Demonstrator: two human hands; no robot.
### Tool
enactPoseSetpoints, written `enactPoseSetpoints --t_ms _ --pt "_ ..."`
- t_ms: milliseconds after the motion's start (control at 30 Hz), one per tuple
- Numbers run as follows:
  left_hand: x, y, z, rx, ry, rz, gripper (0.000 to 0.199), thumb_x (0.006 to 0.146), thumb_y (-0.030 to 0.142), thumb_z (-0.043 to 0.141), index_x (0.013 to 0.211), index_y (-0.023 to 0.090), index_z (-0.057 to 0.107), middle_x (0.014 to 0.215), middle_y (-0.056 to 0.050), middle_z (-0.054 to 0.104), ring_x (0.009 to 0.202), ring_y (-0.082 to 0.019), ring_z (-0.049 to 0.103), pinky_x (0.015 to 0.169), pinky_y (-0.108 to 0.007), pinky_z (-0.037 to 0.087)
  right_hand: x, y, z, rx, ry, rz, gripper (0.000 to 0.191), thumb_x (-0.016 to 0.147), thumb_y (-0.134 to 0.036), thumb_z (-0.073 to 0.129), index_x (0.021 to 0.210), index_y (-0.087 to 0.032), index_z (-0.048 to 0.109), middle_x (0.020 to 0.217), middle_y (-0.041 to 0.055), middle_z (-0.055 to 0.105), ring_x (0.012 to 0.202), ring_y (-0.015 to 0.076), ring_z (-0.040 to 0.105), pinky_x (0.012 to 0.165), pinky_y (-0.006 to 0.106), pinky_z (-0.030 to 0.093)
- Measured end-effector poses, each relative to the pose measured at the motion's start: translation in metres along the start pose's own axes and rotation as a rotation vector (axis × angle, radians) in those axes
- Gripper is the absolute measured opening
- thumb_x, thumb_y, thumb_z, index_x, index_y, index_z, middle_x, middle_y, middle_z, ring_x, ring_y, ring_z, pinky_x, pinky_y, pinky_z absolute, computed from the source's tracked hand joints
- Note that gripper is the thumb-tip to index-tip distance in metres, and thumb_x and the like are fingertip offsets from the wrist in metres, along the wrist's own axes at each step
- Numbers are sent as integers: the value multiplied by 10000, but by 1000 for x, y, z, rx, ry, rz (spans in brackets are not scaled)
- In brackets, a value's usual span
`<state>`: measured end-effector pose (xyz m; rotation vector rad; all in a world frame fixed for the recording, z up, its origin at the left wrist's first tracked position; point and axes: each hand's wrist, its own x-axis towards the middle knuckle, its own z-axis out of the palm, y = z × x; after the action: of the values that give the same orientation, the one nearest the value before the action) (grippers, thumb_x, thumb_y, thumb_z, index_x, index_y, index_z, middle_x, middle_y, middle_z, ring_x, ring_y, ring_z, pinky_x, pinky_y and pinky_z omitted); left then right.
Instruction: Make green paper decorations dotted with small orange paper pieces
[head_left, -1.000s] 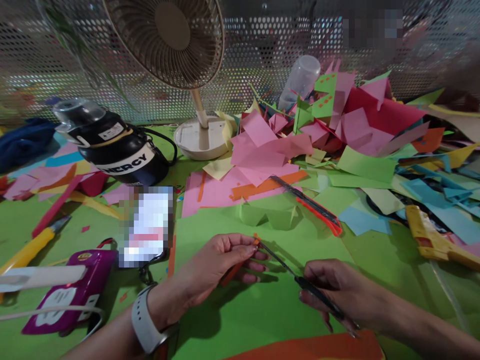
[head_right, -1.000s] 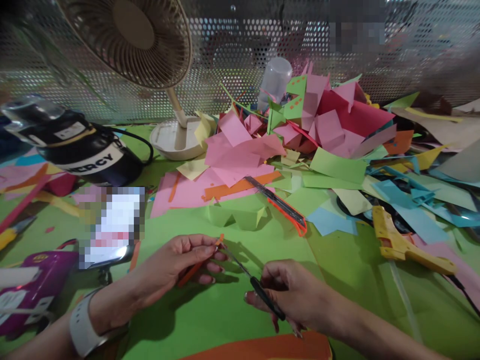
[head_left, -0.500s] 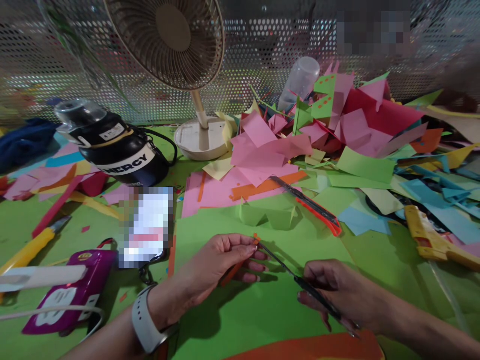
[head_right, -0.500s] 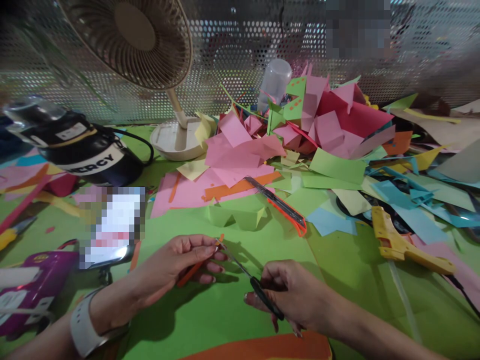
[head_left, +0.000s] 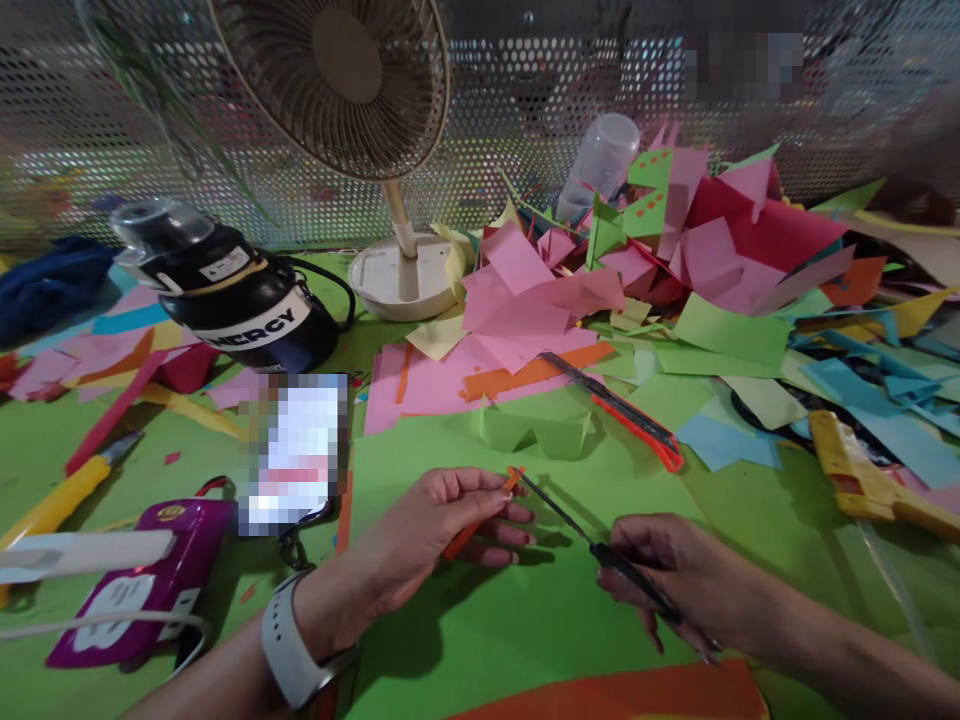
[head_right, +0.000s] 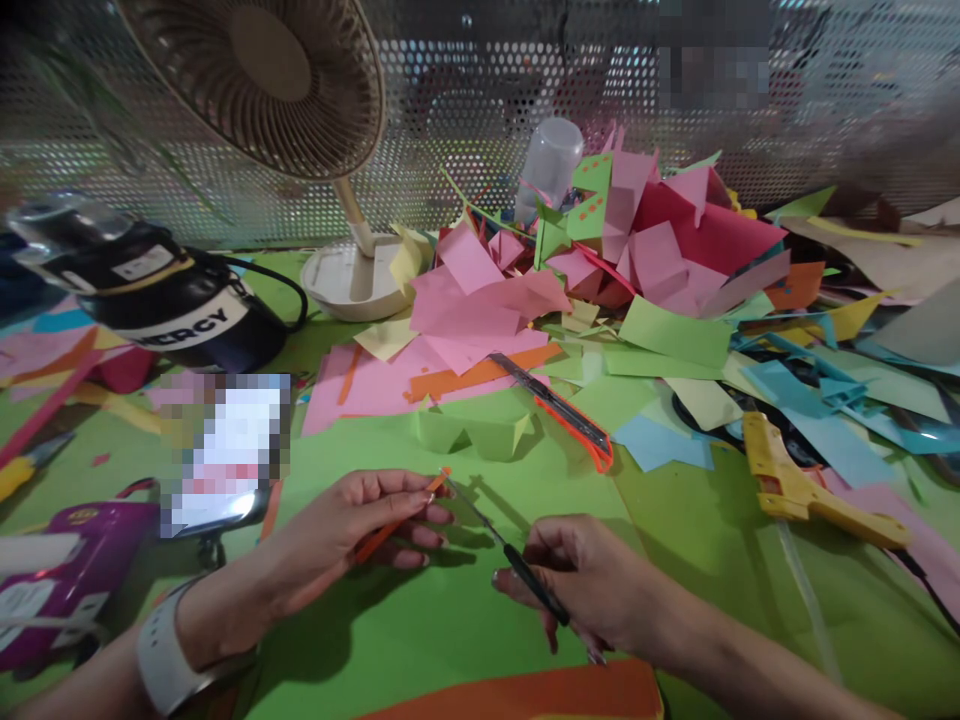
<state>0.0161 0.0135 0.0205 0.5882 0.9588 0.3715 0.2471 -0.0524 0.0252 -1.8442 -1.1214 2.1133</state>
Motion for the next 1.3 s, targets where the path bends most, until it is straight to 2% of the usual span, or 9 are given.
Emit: enactPoseSetpoints --t_ms 867,1067,1300 --pt "1 -2 -1 13 1 25 206 744 278 742 880 136 677 876 -75 730 718 -155 684 624 -256 529 0 2 -2 -6 3 -22 447 709 -578 667 694 -176 473 460 -89 541 252 -5 322 245 114 245" --pt "1 0 1 -36 16 27 232 746 268 740 926 144 663 880 -68 737 702 -146 682 610 -249 528 -4 -4 -3 54 -50 -73 488 695 -618 653 688 -166 472 491 -58 577 264 -9 356 263 101 263" --pt "-1 0 2 -28 8 25 215 748 261 743 914 143 675 888 -72 738 701 -141 683 604 -234 523 0 1 -1 27 -46 -43 440 689 -549 705 691 -177 471 453 -84 551 256 -3 339 250 97 270"
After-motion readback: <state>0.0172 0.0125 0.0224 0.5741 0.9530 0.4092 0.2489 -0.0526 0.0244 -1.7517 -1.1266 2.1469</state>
